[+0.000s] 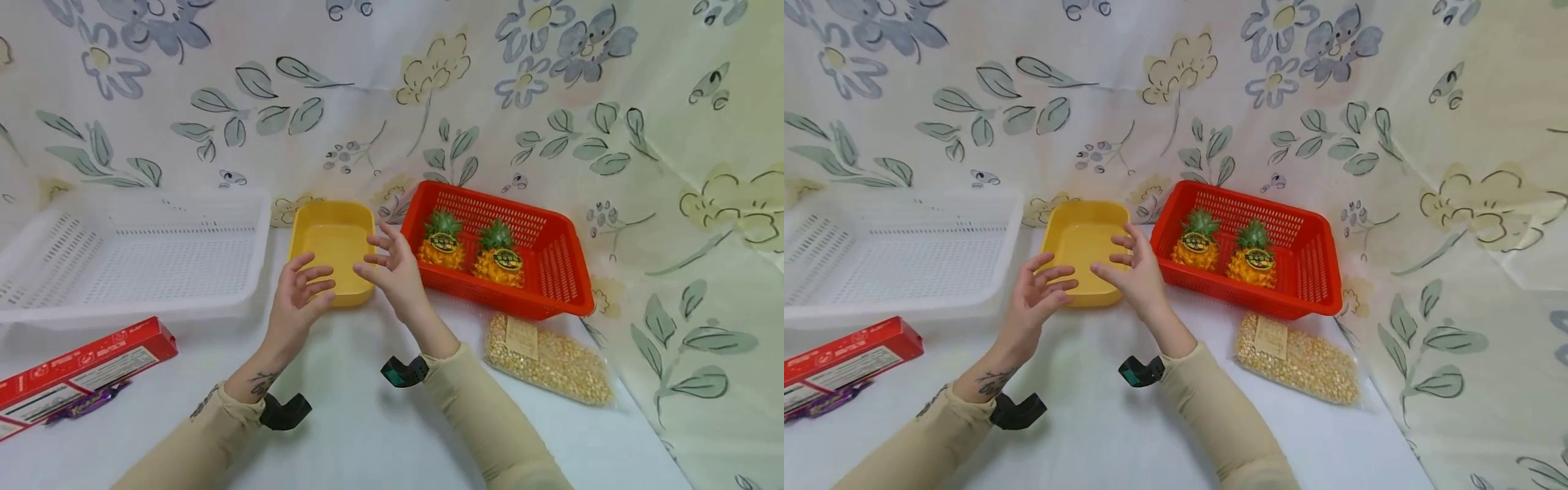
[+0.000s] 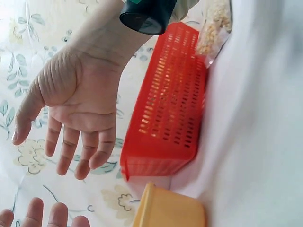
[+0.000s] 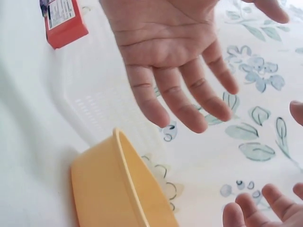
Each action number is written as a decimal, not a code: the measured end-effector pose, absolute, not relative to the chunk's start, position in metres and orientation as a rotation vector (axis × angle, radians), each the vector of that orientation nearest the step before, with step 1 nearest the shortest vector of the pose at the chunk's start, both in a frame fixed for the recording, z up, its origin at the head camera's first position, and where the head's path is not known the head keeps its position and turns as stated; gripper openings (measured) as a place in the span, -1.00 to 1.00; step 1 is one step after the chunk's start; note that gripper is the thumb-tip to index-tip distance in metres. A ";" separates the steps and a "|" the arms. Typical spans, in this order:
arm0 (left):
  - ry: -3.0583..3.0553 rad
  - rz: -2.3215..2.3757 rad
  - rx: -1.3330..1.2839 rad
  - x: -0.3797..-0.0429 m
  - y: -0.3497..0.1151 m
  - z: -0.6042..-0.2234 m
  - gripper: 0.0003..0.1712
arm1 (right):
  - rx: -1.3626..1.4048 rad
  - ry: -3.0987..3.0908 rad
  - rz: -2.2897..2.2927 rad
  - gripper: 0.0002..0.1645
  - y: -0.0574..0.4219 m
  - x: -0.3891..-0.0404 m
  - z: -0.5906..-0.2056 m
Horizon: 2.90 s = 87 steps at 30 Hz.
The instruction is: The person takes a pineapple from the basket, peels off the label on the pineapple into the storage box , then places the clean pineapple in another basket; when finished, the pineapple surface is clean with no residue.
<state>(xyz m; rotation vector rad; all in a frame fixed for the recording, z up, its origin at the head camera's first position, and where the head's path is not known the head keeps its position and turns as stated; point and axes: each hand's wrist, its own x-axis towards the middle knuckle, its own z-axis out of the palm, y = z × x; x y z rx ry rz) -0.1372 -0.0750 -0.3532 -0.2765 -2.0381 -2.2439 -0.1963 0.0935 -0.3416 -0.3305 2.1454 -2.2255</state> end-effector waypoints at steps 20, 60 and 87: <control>-2.008 -2.214 0.082 -0.106 -0.127 -0.402 -0.68 | -0.303 2.093 -2.267 -0.23 0.100 -0.185 -0.350; -1.517 -2.095 0.580 -0.127 -0.165 -0.410 -0.46 | -0.266 2.840 -1.781 -0.15 0.170 -0.236 -0.284; -1.458 -2.082 0.605 -0.130 -0.163 -0.410 -0.48 | 0.679 2.799 -1.804 -0.04 0.273 -0.253 -0.318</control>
